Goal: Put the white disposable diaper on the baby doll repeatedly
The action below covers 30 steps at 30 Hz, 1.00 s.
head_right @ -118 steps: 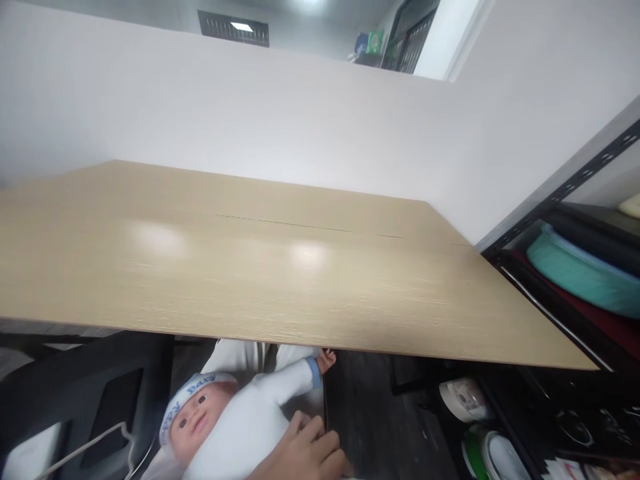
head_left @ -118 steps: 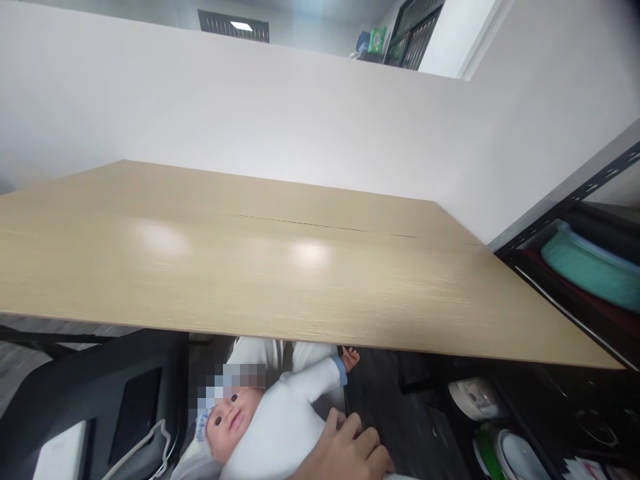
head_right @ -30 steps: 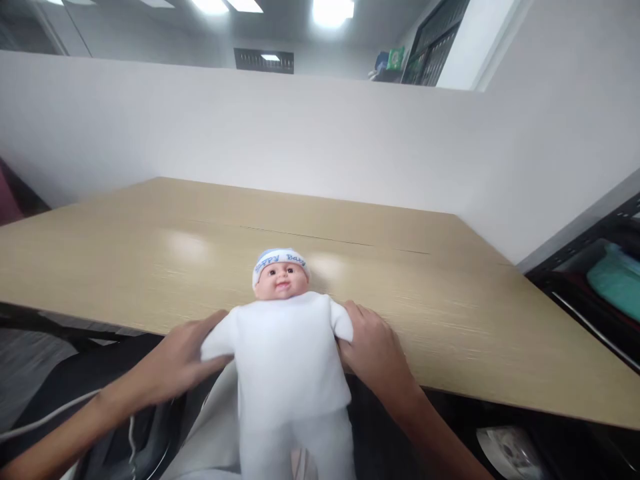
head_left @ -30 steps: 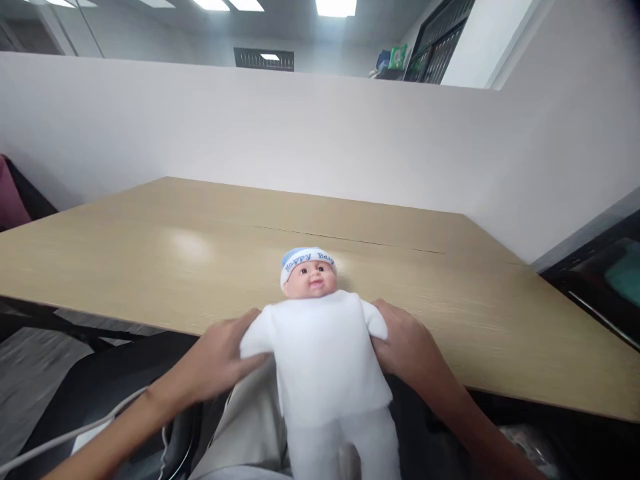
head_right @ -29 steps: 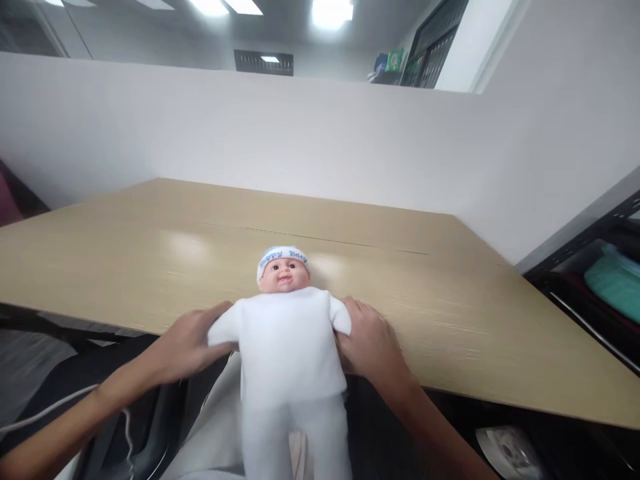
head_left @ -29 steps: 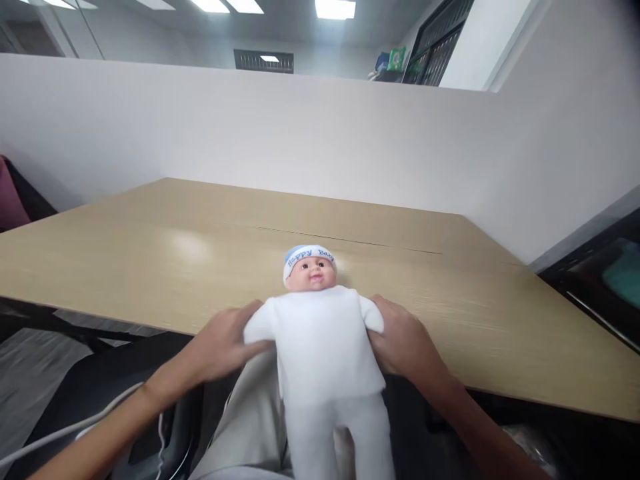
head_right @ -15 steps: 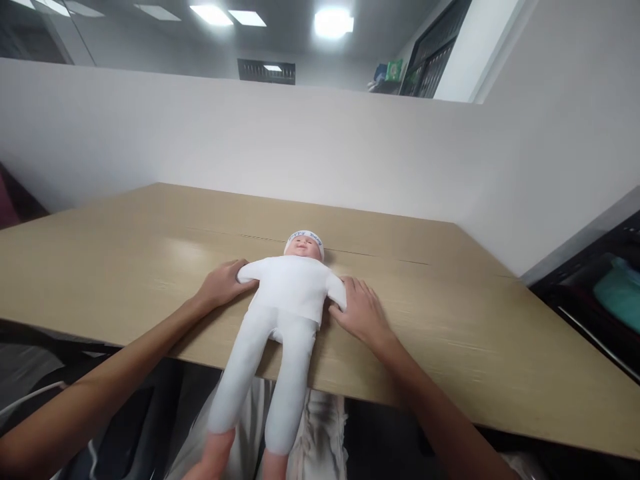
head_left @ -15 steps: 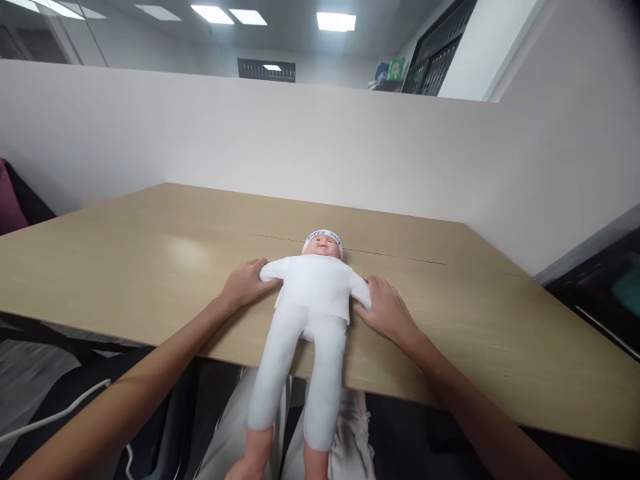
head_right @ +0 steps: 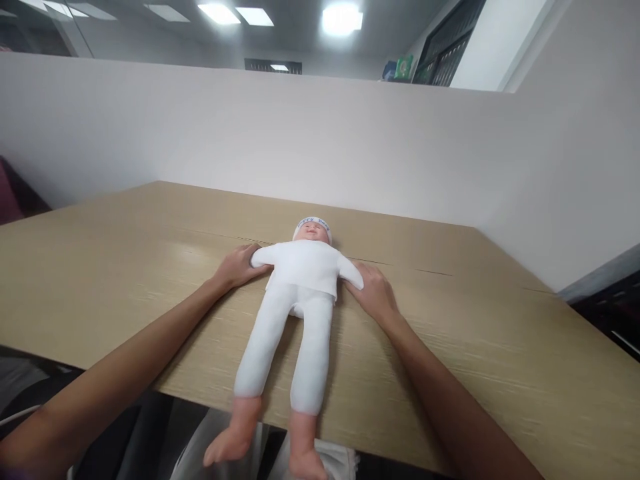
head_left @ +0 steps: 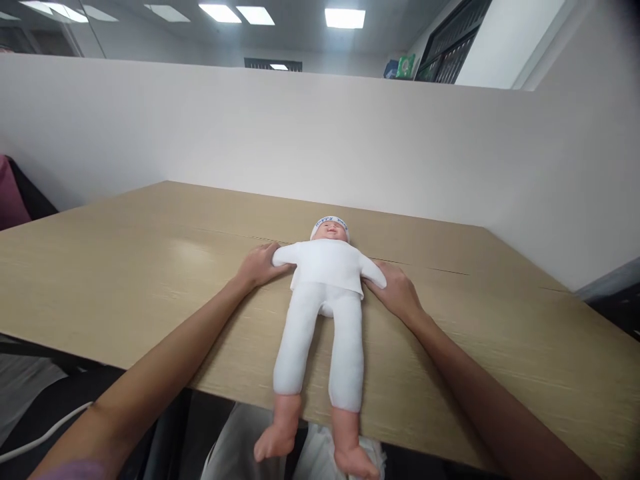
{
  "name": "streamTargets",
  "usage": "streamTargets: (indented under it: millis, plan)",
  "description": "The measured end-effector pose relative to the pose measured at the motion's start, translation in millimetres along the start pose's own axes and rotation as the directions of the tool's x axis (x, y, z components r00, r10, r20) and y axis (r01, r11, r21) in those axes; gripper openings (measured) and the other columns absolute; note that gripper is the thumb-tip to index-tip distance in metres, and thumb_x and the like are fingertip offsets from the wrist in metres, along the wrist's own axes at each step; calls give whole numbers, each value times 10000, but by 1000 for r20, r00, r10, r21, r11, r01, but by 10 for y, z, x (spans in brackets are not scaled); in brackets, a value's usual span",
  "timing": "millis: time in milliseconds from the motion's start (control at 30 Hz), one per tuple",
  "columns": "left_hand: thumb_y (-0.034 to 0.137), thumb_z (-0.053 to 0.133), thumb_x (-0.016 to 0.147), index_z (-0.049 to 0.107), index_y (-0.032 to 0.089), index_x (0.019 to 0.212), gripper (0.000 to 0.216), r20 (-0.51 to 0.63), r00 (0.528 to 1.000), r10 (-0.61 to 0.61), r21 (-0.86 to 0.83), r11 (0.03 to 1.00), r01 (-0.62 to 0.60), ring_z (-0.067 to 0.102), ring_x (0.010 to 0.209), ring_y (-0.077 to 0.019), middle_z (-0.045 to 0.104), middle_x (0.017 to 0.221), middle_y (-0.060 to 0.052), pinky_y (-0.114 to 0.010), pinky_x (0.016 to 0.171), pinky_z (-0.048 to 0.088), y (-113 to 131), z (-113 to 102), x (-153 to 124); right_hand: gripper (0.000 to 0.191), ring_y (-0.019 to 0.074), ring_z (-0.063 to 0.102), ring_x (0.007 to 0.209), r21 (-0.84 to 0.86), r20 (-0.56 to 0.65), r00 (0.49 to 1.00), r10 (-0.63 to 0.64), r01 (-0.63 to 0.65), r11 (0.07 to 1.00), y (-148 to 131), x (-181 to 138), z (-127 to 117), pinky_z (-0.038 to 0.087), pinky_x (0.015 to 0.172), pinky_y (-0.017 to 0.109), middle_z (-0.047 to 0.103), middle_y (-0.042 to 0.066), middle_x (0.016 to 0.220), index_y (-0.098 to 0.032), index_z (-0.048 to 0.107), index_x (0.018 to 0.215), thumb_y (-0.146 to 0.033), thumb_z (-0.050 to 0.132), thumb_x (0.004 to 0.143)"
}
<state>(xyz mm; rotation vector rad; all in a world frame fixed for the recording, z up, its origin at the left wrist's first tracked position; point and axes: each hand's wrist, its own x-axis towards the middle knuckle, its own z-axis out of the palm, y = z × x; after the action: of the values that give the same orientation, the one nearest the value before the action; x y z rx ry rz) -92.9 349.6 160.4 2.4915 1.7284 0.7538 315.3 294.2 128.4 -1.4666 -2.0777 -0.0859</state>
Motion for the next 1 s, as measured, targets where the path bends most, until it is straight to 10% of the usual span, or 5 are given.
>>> streamTargets:
  millis: [333,733,1000]
  plan:
    - [836,590,899,697,201,1314,766,-14,1000,9,13,1000,-9,682,1194,-413,760,1259,-173,-496,1045,488,-96,209,547,479,346,678,1154,33,-19,998,53,-52,998,306,453,202,505,1014,436,766,133,1308,-231,684,1380,-559,620,1037]
    - [804,759,797,633,278,1500,887,190,982,16,-285,958,39,720,1140,-333,762,1337,-88,-366,902,544,-610,-57,367,613,323,684,1032,121,59,997,54,-61,991,646,307,61,522,928,411,785,126,1161,-194,726,1288,-707,666,958]
    - [758,787,777,735,205,1357,803,120,992,-40,-344,936,80,720,1056,-323,799,1195,-96,-375,916,540,-639,54,431,611,320,652,924,94,-3,992,128,-128,987,710,335,171,503,893,434,763,112,970,-201,750,1087,-780,632,936]
